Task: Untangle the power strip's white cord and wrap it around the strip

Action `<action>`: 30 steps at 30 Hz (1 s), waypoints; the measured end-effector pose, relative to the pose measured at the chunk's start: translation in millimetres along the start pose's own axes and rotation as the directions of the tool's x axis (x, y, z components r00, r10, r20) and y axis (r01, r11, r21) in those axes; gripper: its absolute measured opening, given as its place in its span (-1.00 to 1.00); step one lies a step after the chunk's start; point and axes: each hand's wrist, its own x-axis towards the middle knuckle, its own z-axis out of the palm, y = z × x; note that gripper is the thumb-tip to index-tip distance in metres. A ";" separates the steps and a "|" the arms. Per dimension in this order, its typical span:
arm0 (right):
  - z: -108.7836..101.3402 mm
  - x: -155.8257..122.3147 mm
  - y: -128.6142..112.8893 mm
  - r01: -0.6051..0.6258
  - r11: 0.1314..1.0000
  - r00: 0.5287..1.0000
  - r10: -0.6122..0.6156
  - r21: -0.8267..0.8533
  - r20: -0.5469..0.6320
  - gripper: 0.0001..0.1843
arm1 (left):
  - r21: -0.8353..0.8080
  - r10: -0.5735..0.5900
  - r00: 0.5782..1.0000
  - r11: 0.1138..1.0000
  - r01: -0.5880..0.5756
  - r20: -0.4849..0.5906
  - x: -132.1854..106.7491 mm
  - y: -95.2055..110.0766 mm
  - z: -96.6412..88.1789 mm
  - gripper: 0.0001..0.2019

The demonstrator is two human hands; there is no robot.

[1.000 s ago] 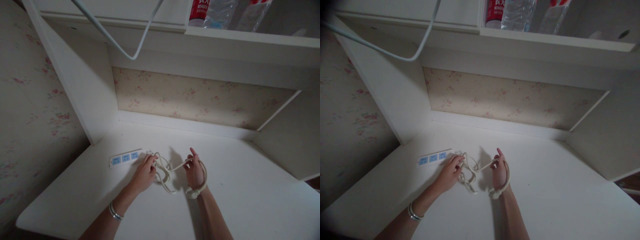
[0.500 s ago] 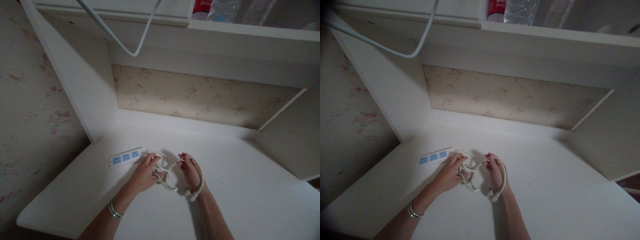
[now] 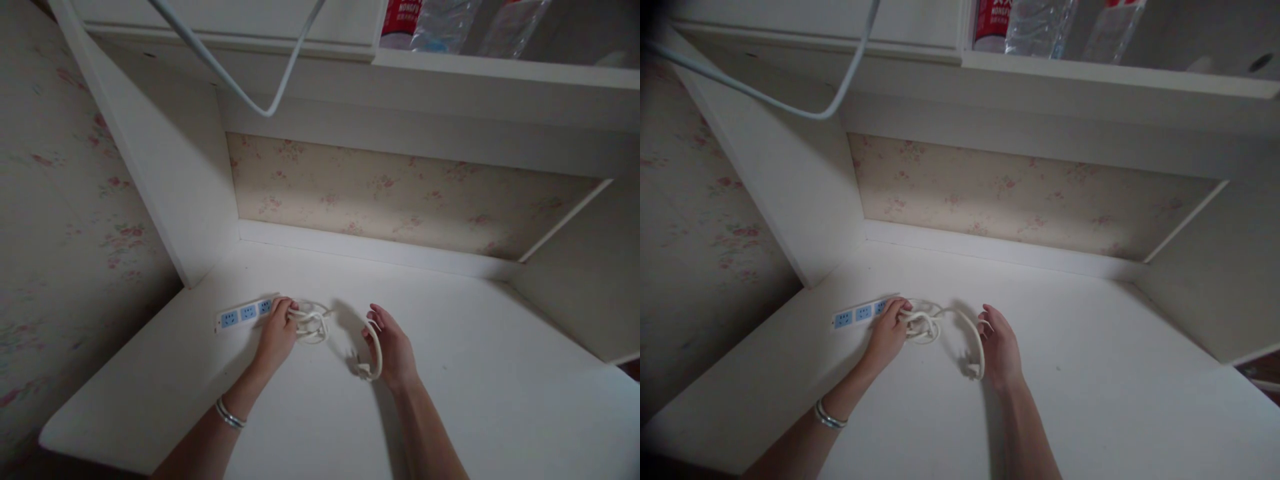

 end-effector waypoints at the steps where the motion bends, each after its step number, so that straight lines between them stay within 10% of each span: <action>1: 1.3 -0.9 -1.0 0.016 1.000 1.000 -0.016 0.015 0.025 -0.71 | -0.019 -0.029 0.999 0.999 0.028 -0.028 2.0 -2.5 0.5 -0.77; 8: 4.0 -12.4 2.5 0.129 0.988 0.973 -0.108 -0.089 0.206 -0.66 | -0.063 -0.129 0.984 0.991 0.121 -0.127 9.3 -12.0 1.2 -0.88; 14: 4.0 -22.3 7.1 -0.123 0.875 0.831 0.349 -0.468 0.434 -0.45 | -0.034 -0.131 0.967 0.991 0.126 -0.219 7.6 -7.7 0.0 -0.90; 20: 11.3 -27.1 7.5 -0.313 0.779 0.763 0.547 -0.543 0.345 -0.45 | -0.106 -0.116 0.979 0.989 0.100 -0.165 5.3 0.3 -0.2 -0.90; 30: -3.3 3.1 7.6 -0.277 0.959 0.961 0.276 -0.064 -0.020 -0.82 | -0.115 0.006 0.988 0.993 0.012 0.154 -1.6 12.1 -7.1 -0.69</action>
